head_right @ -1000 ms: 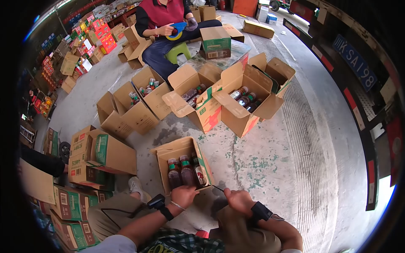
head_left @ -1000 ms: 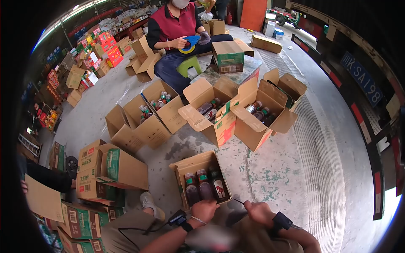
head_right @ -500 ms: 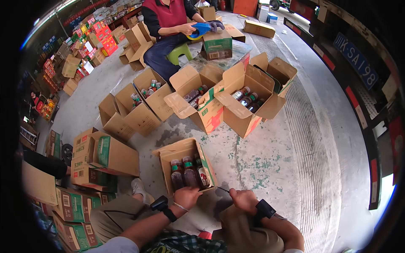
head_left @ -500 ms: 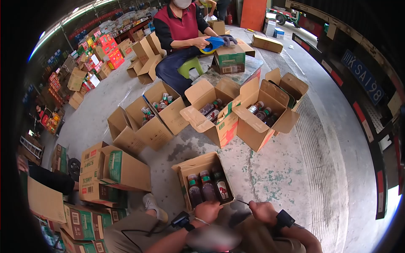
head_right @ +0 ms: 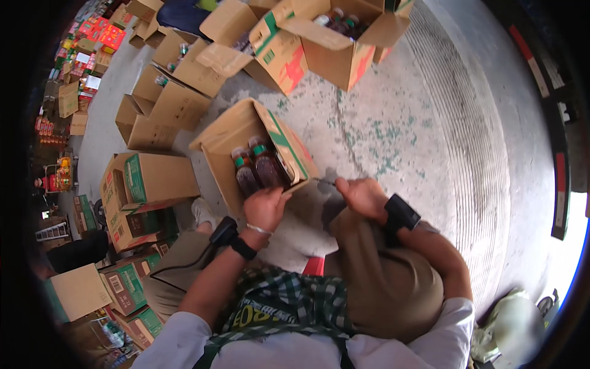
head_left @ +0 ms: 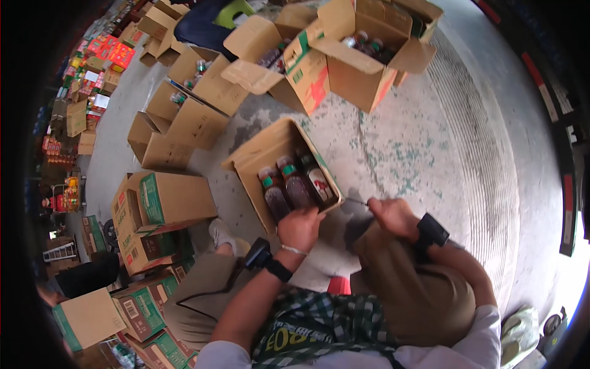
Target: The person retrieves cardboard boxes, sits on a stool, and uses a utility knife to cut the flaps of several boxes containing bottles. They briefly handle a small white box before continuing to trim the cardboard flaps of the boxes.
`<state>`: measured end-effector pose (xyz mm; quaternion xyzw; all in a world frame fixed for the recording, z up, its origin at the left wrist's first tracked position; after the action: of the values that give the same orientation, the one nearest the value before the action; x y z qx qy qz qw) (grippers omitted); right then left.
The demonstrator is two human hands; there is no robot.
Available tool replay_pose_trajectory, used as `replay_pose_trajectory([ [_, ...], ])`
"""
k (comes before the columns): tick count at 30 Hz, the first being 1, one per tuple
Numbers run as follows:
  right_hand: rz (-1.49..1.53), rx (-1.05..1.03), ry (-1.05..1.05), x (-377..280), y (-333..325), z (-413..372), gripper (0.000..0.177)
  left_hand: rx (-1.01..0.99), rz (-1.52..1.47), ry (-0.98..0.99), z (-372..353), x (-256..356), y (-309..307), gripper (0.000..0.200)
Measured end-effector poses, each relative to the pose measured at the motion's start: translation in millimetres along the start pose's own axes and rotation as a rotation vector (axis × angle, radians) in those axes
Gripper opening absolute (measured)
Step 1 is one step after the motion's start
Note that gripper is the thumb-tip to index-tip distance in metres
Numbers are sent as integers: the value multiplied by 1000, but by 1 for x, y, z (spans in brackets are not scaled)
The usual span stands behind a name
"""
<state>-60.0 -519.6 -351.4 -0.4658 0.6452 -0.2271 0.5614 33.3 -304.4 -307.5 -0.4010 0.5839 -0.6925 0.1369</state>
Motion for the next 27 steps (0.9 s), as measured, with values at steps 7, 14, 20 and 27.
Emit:
replay_pose_trajectory([
  [7,13,114,-73,5,5,0,13,22,49,30,2,0,5,17],
  [14,-21,85,-59,20,11,-7,15,30,33,-40,1,4,4,19],
  [20,-8,72,-58,21,9,3,16,48,26,-200,-2,9,9,20],
  [27,-52,16,7,60,1,-12,17,72,-84,-354,7,10,9,22],
])
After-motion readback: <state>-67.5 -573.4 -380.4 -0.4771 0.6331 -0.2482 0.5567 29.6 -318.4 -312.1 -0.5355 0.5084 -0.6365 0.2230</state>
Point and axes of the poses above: each hand's wrist, its own z-axis towards the middle knuckle, its own y-axis out of the palm, x = y × z, the point moved 4 cm from there along z, towards the middle knuckle, and after that the axes turned 7 degrees about -x, right-handed, at the moved point
